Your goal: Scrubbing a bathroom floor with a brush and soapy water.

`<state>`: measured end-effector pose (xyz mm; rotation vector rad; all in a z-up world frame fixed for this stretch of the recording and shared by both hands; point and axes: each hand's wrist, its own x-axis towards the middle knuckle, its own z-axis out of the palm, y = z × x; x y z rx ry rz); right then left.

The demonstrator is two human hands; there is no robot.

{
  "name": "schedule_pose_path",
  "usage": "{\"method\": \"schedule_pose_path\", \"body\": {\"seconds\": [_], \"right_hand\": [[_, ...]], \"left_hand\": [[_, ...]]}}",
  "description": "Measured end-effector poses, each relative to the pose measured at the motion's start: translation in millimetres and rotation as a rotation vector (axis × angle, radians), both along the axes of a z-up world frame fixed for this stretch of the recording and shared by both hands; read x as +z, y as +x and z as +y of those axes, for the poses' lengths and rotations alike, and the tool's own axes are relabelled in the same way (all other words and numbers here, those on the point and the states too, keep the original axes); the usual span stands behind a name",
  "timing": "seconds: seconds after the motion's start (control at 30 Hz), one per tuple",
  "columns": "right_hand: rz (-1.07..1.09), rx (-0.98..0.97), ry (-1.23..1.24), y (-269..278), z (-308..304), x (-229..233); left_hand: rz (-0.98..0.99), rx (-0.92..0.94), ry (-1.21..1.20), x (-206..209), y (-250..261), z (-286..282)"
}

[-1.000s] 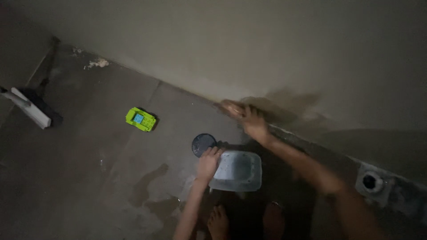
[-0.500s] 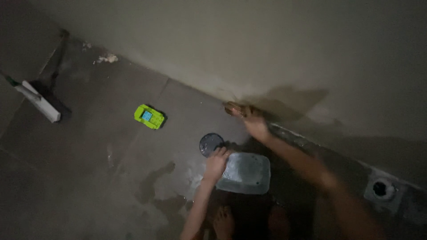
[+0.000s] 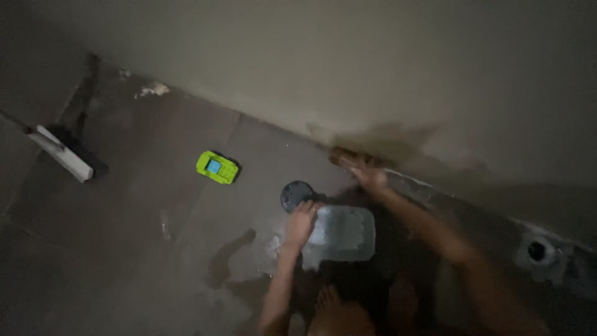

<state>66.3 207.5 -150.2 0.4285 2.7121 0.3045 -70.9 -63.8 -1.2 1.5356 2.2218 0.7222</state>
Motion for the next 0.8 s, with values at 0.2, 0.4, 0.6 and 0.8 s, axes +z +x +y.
{"method": "schedule_pose_path", "body": {"seconds": [0.2,0.4,0.6,0.8], "right_hand": [[-0.019,-0.116,-0.063,105.4,20.9,2.5],[-0.051,-0.126,-0.154,89.4,2.7,110.6],[-0.14,0.45,0.561,56.0,17.6,2.8],[0.164,0.142,0.209,-110.9,-24.0,-104.1]], "left_hand": [[-0.009,0.013,0.041,-11.9,1.8,2.5],[-0.079,0.041,0.015,0.7,-2.7,6.5],[-0.009,0.023,-0.048,-11.3,-14.3,10.3],[-0.009,0.051,-0.057,-5.3,-16.1,9.2]]}}
